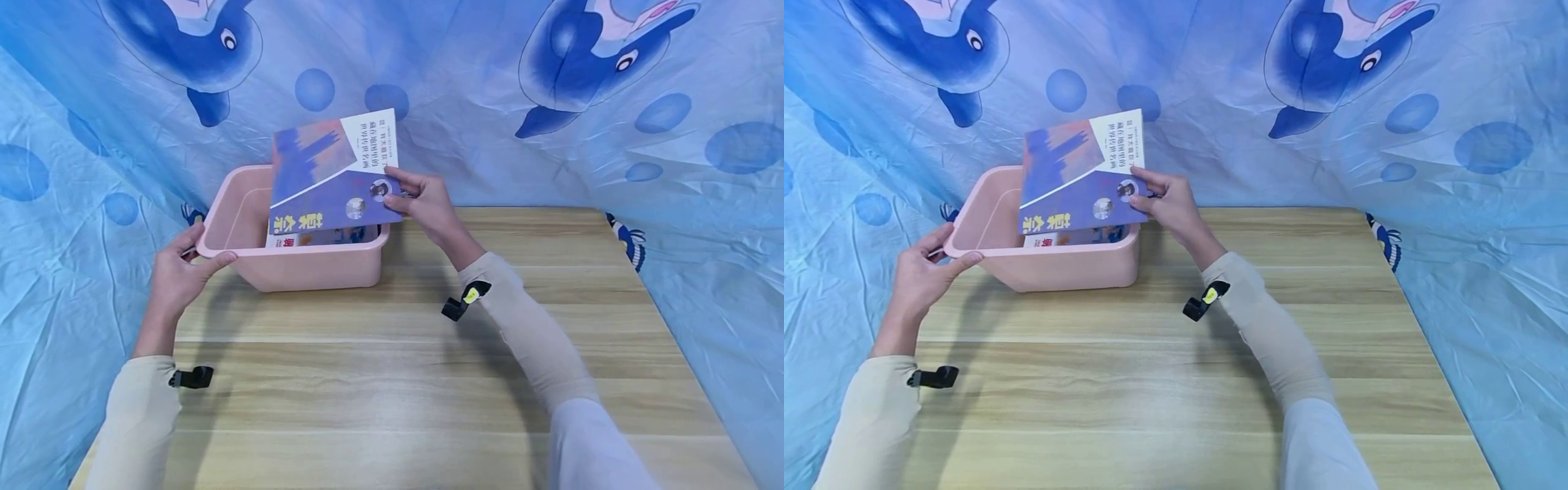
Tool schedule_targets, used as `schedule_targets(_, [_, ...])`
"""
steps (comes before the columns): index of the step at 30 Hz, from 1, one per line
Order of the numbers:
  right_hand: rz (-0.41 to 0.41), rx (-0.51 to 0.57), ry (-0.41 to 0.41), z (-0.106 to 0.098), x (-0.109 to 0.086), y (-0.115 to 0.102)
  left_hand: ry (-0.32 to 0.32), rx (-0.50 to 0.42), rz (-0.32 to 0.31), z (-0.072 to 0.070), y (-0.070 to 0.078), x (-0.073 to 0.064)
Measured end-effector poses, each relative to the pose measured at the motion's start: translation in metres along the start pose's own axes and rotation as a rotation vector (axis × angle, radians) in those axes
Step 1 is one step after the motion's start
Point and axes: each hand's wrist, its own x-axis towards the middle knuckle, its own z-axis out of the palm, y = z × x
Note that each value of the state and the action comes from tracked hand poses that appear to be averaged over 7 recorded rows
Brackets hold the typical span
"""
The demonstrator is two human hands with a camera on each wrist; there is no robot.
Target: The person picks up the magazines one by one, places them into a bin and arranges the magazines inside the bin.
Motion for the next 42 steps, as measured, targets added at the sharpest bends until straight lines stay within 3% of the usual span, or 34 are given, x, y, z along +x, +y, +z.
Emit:
schedule_targets(6, [-0.017, 0.004, -0.033, 0.019, 0.004, 0.003, -0.003, -0.021, 0.010, 0.000, -0.001, 0.000])
schedule_targets(23, [0.034, -0.130, -0.006, 0.070, 0.008, 0.011, 0.007, -0.017, 0.014, -0.001, -0.001, 0.002])
schedule_targets(28, [0.045, -0.176, -0.014, 0.076, 0.006, 0.009, -0.005, -0.032, 0.004, 0.000, -0.001, 0.001])
schedule_targets(36, [0.024, -0.118, -0.100, 0.084, 0.006, 0.003, 0.008, -0.036, 0.018, 0.000, 0.000, 0.002])
schedule_targets(42, [0.008, -0.150, -0.127, 0.089, 0.007, 0.007, 0.000, -0.025, 0.021, 0.001, -0.002, 0.002])
